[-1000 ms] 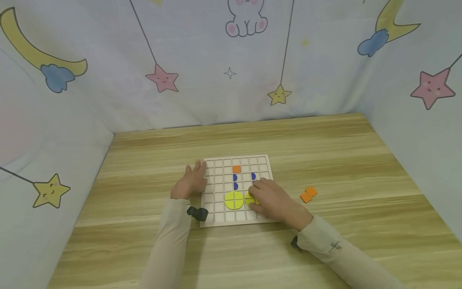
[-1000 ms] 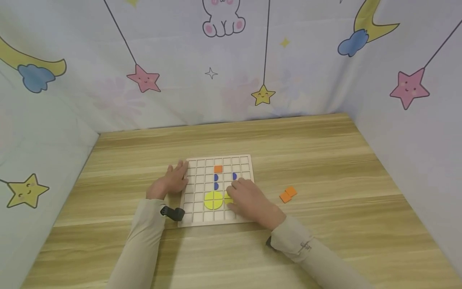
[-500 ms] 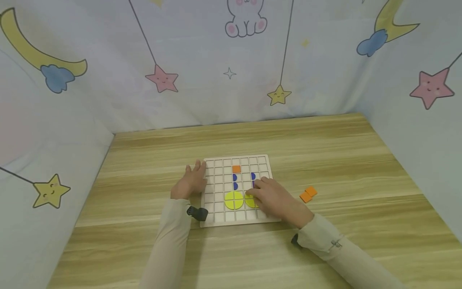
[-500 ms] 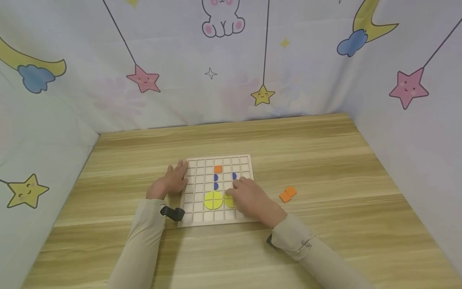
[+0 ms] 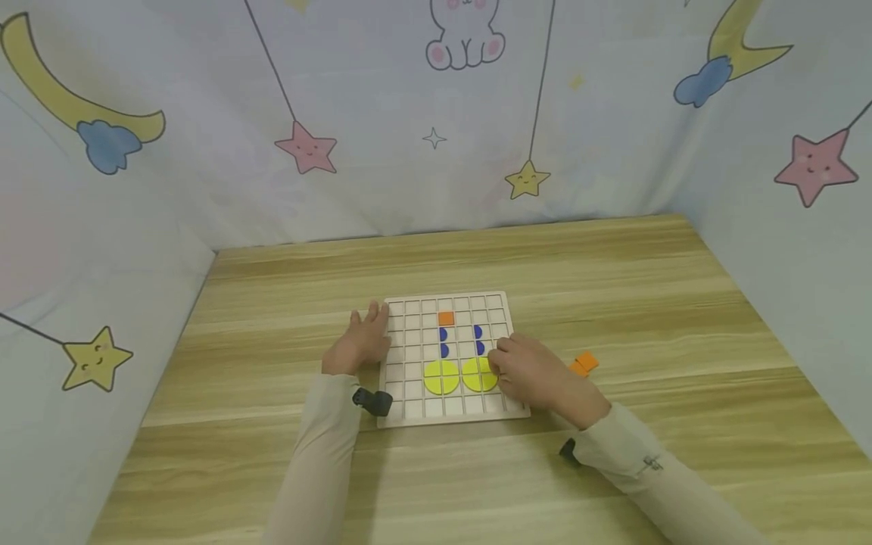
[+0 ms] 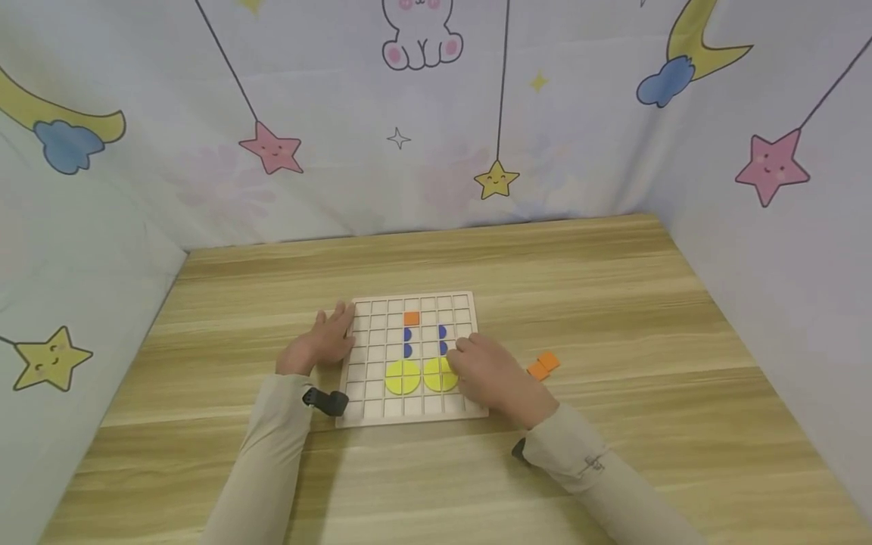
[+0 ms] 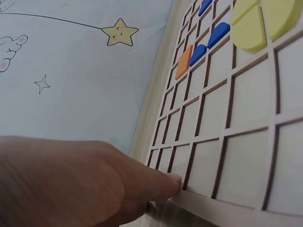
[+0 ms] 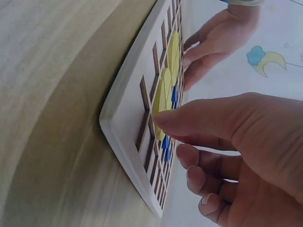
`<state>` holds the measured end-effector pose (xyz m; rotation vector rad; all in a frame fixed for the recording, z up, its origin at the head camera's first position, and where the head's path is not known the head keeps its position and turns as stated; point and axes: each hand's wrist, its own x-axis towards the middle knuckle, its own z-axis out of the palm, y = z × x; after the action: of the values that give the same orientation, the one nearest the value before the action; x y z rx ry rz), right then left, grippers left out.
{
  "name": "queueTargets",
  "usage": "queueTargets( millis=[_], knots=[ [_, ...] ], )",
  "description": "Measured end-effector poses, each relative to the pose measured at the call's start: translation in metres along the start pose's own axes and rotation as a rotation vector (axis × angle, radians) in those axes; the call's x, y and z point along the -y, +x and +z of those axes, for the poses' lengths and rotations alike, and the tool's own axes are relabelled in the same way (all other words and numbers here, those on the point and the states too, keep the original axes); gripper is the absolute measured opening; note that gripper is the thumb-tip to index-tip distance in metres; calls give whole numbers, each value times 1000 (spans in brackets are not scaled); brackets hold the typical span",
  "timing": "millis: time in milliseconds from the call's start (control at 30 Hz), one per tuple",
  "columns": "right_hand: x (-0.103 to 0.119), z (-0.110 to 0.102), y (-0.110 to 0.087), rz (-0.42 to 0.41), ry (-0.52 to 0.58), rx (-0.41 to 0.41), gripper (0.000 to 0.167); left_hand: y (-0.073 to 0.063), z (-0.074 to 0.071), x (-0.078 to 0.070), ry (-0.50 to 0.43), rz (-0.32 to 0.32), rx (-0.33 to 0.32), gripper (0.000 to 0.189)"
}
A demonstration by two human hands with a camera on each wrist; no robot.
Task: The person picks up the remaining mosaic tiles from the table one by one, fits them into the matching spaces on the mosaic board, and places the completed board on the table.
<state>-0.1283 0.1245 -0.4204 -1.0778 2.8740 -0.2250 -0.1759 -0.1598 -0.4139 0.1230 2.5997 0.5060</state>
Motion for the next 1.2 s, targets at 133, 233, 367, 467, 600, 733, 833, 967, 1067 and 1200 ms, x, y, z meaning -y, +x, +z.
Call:
queueTargets(
  millis=[133,233,367,467,600,733,833,967,1067,1200],
  knots=[
    [-1,4,1,-6,-6,-14,8,0,-1,-1,-6,-1,4,63],
    [-2,5,1,-6,-15,-24,8,0,0,-1,-13,-6,8,63],
    [-3,6,1,-11,-23,-44,7,1,0,0,-14,-6,6,63],
    [-4,3,-1,9,-17,-50,9,1,0,0,-13,-3,3,63],
    [-9,-1,-6,55,0,-50,11,1,0,0,-8,0,-1,63],
    [-18,-5,-12,98,39,-62,9,2,1,1,-1,6,-5,63],
    [-27,-7,-18,141,84,-59,10,2,1,2,9,12,-7,63],
    [-42,-9,-29,180,127,-49,13,3,1,2,15,14,-8,63],
    [-51,-13,-38,182,145,-46,15,3,1,2,11,14,-11,63],
    [-61,-19,-50,189,186,-37,19,3,2,3,13,24,-15,63]
  ],
)
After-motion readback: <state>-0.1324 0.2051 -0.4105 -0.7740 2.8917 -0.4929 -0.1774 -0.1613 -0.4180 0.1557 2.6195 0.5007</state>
